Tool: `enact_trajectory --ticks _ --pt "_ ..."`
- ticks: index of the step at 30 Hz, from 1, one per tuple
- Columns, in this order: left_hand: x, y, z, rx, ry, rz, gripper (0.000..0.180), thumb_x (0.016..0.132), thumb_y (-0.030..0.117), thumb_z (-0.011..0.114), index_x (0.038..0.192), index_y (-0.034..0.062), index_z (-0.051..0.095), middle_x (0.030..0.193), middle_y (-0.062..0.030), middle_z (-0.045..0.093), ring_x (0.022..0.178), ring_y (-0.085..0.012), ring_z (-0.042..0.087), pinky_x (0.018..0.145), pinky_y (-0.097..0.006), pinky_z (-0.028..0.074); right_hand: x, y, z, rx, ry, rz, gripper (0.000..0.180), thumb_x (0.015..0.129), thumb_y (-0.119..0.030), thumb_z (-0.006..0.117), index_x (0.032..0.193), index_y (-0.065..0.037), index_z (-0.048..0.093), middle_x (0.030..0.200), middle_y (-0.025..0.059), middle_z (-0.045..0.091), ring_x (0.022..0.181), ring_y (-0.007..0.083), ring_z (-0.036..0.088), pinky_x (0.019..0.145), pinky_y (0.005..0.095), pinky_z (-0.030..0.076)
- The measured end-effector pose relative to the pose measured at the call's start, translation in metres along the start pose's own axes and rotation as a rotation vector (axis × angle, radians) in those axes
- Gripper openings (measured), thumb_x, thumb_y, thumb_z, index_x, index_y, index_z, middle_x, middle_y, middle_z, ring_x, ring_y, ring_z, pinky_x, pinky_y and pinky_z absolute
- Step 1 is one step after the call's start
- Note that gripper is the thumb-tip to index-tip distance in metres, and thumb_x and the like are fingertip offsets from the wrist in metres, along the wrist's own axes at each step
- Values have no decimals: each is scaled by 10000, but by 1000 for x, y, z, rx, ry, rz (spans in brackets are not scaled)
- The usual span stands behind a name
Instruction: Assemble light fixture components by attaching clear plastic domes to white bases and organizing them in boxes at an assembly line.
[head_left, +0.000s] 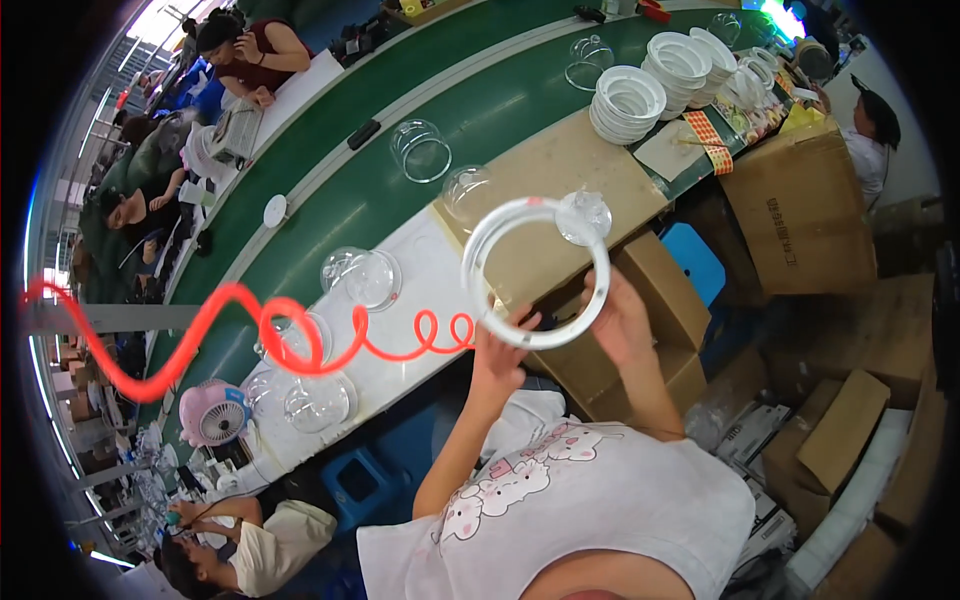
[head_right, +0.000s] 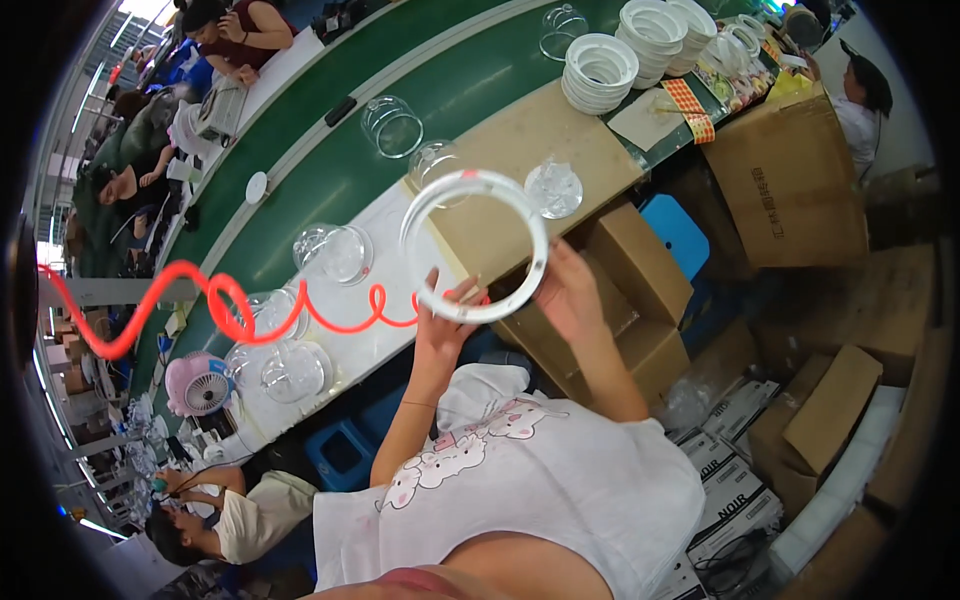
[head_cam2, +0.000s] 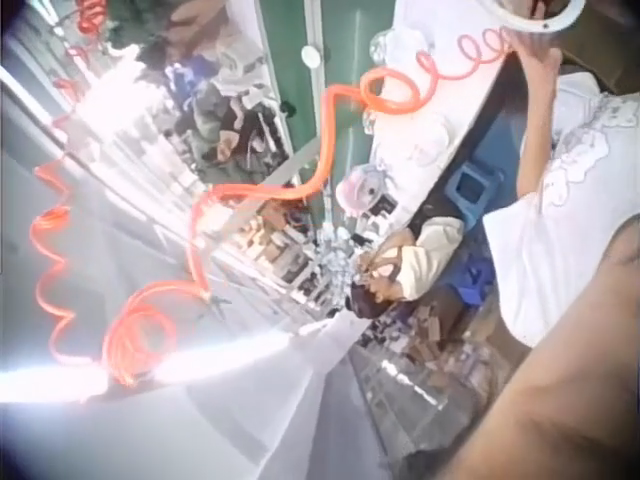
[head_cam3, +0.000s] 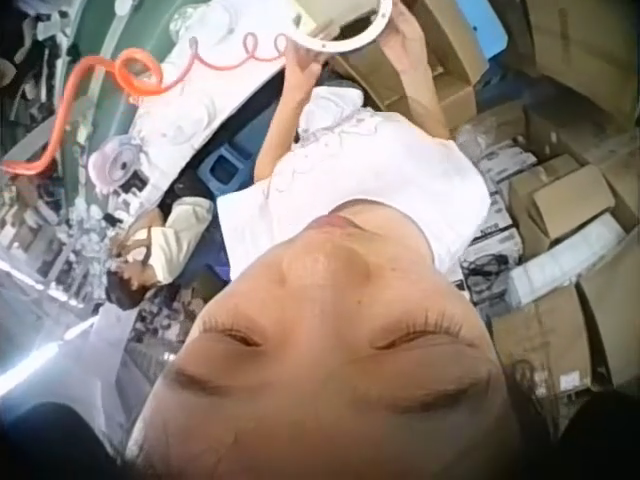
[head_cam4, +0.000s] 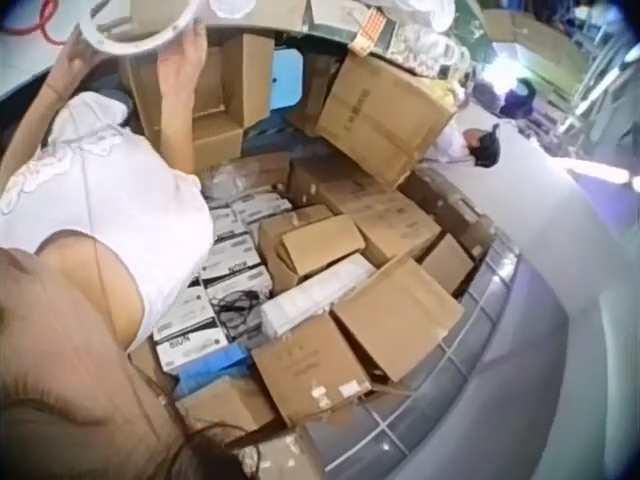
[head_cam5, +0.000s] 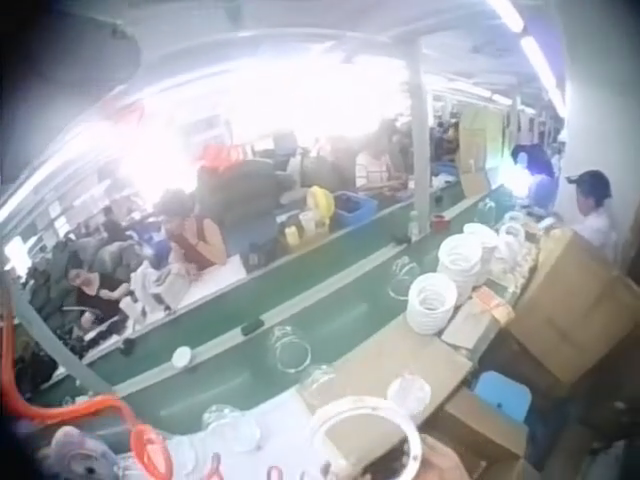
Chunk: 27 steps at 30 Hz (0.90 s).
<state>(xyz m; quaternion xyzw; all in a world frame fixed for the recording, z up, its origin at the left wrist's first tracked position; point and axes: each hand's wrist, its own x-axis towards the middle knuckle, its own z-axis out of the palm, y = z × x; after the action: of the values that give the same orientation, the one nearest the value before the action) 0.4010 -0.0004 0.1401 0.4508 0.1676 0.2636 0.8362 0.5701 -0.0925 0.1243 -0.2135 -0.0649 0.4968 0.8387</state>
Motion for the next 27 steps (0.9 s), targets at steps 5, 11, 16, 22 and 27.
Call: enact_trajectory --ticks 5,11,16,22,27 --pt "2 10 14 -109 245 30 546 759 76 570 1215 -1 280 743 -86 504 607 -205 586 593 -307 508 -11 -15 -33 -576 -132 216 232 818 -161 553 1000 -17 535 929 75 581 878 181 561 781 313 456" --pt "-66 37 -18 97 231 -57 559 671 -34 553 1190 -48 346 819 -122 544 503 -144 529 406 -235 465 116 -48 -126 -2242 -4 -597 551 663 28 537 1190 -87 424 1175 141 454 1031 300 473 829 371 408" --pt "-131 68 -47 -16 571 188 529 685 6 545 1177 -68 367 625 -49 457 341 -117 450 274 -213 380 206 -38 -167 -2459 -534 -800 434 666 11 522 1086 -96 504 1076 125 510 959 312 502 793 382 424" --pt "-188 73 -110 -497 724 222 496 887 278 417 1301 47 271 894 -76 528 404 -58 346 332 -184 260 232 -58 -188 -2597 -703 -299 84 680 -97 578 763 -90 569 783 95 538 784 291 542 644 387 436" --pt "-228 51 -177 -710 758 154 360 827 62 475 1135 -75 349 1004 -176 488 533 -90 416 441 -196 329 139 -87 -95 -2246 -257 -321 186 738 -182 619 860 -43 611 812 106 578 738 227 578 647 310 449"
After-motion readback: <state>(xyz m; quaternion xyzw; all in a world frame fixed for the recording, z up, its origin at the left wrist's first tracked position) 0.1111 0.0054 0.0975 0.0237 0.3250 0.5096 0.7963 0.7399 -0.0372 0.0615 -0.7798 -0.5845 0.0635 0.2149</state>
